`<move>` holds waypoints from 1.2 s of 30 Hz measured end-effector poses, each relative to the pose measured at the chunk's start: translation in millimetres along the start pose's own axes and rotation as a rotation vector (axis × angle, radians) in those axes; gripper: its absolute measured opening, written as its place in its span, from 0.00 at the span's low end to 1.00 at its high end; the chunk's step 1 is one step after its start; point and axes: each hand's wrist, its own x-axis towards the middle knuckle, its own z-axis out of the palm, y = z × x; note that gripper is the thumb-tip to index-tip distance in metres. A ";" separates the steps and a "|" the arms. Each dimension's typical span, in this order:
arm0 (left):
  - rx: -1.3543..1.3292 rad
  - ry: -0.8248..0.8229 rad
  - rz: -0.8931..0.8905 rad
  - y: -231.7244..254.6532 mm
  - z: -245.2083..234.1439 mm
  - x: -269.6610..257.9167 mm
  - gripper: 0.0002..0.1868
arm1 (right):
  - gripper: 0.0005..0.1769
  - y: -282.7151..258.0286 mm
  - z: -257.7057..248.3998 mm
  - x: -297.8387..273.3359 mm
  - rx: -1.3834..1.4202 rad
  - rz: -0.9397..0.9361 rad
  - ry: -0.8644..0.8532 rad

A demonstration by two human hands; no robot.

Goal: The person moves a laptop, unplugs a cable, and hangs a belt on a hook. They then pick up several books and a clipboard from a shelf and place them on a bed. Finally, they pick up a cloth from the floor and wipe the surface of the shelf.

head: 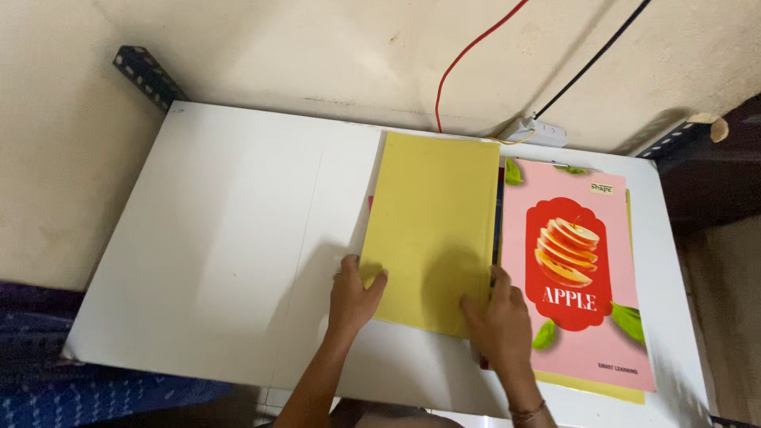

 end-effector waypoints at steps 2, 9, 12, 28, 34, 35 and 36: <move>0.046 -0.078 -0.070 -0.5 -1.4 9.8 0.25 | 0.37 2.4 0.7 12.8 -0.027 0.081 -0.047; 0.208 0.009 0.133 5.6 11.4 -4.8 0.20 | 0.35 4.7 3.0 25.1 -0.173 0.092 -0.086; 0.126 0.076 0.203 1.8 14.3 -10.1 0.19 | 0.34 7.5 1.7 32.2 -0.144 0.090 -0.146; -0.144 0.225 0.154 54.2 76.0 -123.9 0.17 | 0.23 95.2 -57.9 32.9 1.073 0.162 -0.497; -0.222 0.210 0.113 82.8 84.1 -161.3 0.20 | 0.15 152.4 -111.6 30.9 1.200 0.045 -0.391; -0.206 0.202 0.079 80.3 86.1 -160.0 0.20 | 0.16 163.6 -116.7 33.0 1.192 0.017 -0.374; -0.190 0.193 0.045 75.4 87.7 -156.5 0.19 | 0.16 173.9 -119.3 35.5 1.185 -0.011 -0.356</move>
